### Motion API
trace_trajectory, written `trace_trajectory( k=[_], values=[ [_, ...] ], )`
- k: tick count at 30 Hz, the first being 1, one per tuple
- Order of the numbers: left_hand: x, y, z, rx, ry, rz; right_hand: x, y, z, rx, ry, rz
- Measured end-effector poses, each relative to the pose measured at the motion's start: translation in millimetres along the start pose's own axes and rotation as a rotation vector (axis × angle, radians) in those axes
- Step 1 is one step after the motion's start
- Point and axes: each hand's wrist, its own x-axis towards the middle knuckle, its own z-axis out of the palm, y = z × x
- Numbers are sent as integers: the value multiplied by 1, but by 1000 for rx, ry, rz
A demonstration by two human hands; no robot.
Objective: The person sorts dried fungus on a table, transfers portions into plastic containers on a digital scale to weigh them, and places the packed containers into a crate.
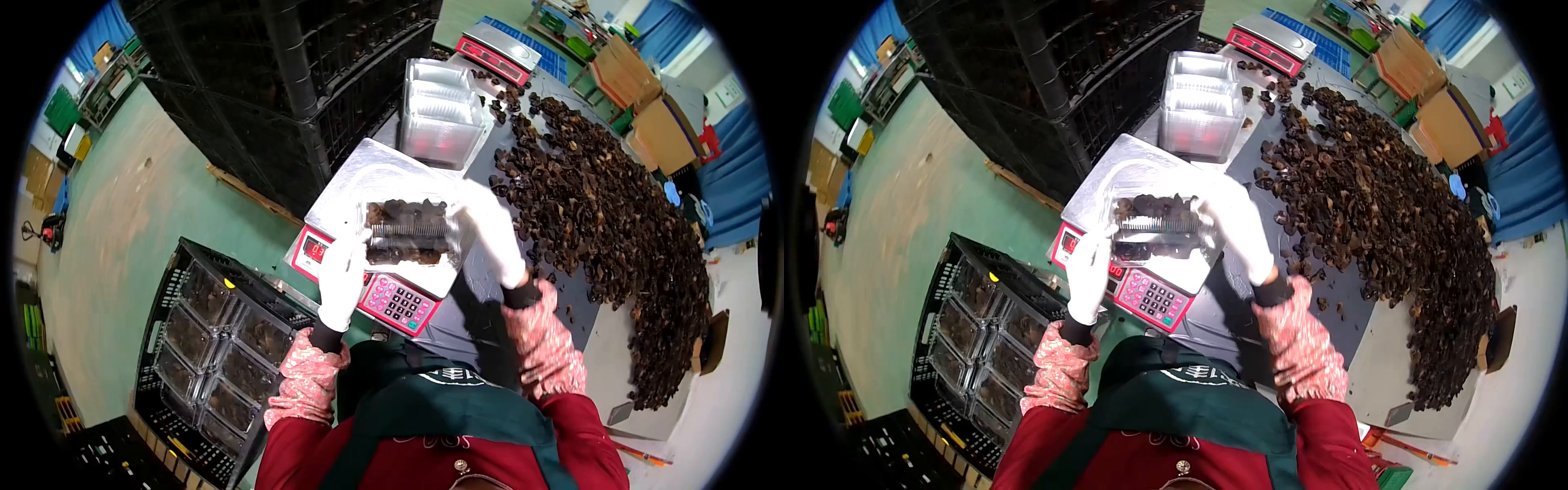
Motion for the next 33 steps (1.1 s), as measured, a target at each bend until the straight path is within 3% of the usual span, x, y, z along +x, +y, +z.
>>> trace_trajectory(
  k=[1,2,3,5,6,7,8,9,11,12,16,17,19,21,23,25,26,27,29,30,31,32,33],
  values=[
    [-4,2,-1,-238,13,-302,-13,8,1,-320,-41,-193],
    [-8,-8,-3,-246,38,-212,-27,16,2,-710,-4,-409],
    [-13,-11,4,-553,171,-260,-40,24,3,-1020,98,-617],
    [-22,-22,-1,-543,151,-291,-57,36,13,-609,269,-385],
    [-23,-14,-2,-486,92,-365,-58,31,12,-606,268,-384],
    [-24,-7,-3,-424,27,-438,-60,21,11,-681,181,-117],
    [-27,-23,8,-57,-32,-302,-64,16,8,-747,90,150],
    [-26,-12,12,-51,-86,-179,-66,19,3,-743,91,148],
    [-28,-3,16,-242,-199,-426,-66,33,-11,-153,-183,413],
    [-30,0,14,-656,-196,-602,-70,43,-14,85,-186,403],
    [-41,14,20,-1054,-62,-713,-74,39,-10,268,-246,334],
    [-42,19,25,-1111,13,-688,-74,38,-6,254,-240,308],
    [-48,7,33,-1154,105,-430,-81,39,3,144,-208,185],
    [-49,30,3,-959,132,-497,-92,29,22,143,-181,60],
    [-55,45,-30,-971,216,-474,-102,5,51,66,-171,-125],
    [-65,33,-48,-901,410,-218,-120,-26,89,-28,-195,-151],
    [-67,35,-59,-1134,566,-345,-129,-29,110,32,-206,-171],
    [-77,37,-77,-1345,573,-409,-134,-35,133,-5,-326,-327],
    [-98,68,-92,-1444,563,-439,-133,-19,173,-320,-594,-466],
    [-113,63,-101,-1369,588,-424,-135,-32,191,-500,-718,-805],
    [-126,70,-126,-1429,640,-406,-137,-25,207,-379,-808,-797],
    [-158,17,-138,-1493,755,-340,-143,-35,216,-385,-944,-697],
    [-184,5,-175,-1320,874,-359,-147,-43,221,-392,-1075,-590]
  ],
)
